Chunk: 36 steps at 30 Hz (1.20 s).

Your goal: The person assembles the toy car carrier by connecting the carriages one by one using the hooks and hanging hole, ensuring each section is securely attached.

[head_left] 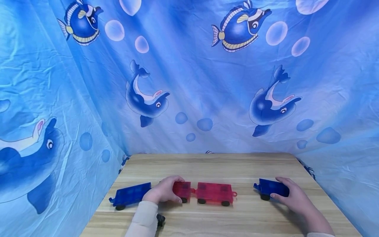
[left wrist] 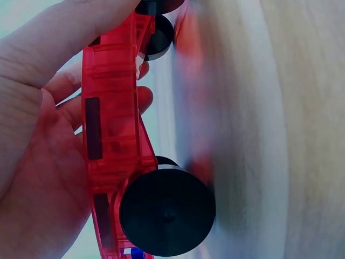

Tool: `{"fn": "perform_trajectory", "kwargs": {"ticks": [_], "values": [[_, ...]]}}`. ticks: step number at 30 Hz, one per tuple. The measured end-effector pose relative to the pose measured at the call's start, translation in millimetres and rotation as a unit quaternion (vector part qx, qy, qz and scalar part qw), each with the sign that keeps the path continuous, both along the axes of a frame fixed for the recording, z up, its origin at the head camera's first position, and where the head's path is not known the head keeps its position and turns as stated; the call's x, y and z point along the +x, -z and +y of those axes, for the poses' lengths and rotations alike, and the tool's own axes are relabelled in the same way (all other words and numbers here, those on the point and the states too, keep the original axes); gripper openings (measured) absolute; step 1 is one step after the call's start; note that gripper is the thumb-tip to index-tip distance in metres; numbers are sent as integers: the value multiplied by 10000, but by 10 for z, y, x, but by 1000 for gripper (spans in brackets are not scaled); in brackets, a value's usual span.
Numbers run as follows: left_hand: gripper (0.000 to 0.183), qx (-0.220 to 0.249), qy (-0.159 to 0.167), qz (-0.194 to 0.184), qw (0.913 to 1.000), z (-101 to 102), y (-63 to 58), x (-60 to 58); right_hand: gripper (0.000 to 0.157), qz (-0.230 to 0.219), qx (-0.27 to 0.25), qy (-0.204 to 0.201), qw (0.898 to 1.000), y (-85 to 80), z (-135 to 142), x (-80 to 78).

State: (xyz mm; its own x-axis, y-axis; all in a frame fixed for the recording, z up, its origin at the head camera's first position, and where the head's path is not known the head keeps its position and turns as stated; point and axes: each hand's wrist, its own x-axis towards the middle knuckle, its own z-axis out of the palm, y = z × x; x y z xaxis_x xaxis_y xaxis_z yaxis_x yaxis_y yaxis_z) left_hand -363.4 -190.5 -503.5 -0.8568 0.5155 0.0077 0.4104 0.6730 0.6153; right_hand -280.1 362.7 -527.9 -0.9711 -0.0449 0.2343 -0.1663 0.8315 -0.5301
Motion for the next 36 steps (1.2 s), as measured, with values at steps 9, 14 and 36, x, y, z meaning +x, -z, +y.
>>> {"fn": "perform_trajectory", "kwargs": {"ticks": [9, 14, 36], "values": [[74, 19, 22, -50, 10000, -42, 0, -11, 99, 49, 184, -61, 9998, 48, 17, -4], [74, -38, 22, -30, 10000, -45, -2, -13, 93, -72, 247, -42, 9997, 57, 4, -23], [82, -67, -239, 326, 9992, 57, -54, 90, 100, -251, 521, 195, 9981, 22, -45, -38]]}}
